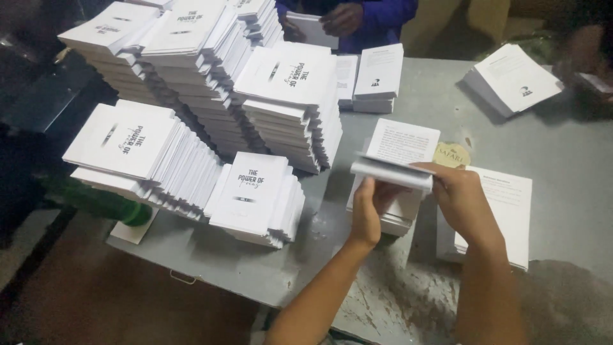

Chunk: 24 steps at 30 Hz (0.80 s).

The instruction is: Inspecting and sorting printed booklets on a production table.

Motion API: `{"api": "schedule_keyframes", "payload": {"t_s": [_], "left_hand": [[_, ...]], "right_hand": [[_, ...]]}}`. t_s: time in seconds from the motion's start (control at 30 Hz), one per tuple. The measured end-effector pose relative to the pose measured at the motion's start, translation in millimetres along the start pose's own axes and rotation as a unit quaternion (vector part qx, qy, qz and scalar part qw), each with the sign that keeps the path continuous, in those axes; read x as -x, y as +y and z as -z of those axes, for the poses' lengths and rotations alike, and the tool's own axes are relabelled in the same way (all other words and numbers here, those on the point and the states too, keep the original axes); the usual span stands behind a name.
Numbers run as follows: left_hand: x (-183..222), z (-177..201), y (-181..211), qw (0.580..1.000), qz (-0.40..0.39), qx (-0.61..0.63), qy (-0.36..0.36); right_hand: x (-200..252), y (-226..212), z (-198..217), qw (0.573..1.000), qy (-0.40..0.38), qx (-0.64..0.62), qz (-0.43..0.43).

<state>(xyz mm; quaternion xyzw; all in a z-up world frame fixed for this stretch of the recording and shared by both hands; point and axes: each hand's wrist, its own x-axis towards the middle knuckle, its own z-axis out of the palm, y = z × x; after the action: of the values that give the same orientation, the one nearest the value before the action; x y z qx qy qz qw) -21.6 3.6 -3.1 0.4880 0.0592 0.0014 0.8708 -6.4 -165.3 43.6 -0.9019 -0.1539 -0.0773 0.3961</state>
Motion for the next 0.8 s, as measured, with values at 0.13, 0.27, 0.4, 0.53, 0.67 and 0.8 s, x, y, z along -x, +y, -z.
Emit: {"api": "schedule_keyframes", "payload": {"t_s": [0.13, 0.27, 0.4, 0.53, 0.67, 0.8], "left_hand": [[33.9, 24.1, 39.2, 0.958, -0.175, 0.131, -0.188], [90.8, 48.7, 121.7, 0.892, -0.293, 0.248, -0.238], [99.5, 50.2, 136.6, 0.9, -0.302, 0.228, -0.214], [78.3, 51.0, 104.1, 0.963, -0.194, 0.098, -0.159], [53.0, 30.3, 89.6, 0.985, -0.089, -0.028, -0.146], [5.3, -6.1, 45.8, 0.982, -0.009, 0.022, -0.186]], "right_hand": [[26.2, -36.3, 14.5, 0.982, 0.063, -0.087, -0.153], [68.8, -52.8, 4.1, 0.896, -0.109, -0.244, -0.353], [112.9, -1.3, -77.7, 0.869, -0.197, -0.276, -0.361], [119.6, -7.9, -94.1, 0.864, -0.251, -0.157, -0.407], [104.2, -75.5, -13.6, 0.892, -0.215, 0.069, -0.392], [35.3, -64.8, 30.8, 0.953, 0.093, 0.043, -0.284]]}}
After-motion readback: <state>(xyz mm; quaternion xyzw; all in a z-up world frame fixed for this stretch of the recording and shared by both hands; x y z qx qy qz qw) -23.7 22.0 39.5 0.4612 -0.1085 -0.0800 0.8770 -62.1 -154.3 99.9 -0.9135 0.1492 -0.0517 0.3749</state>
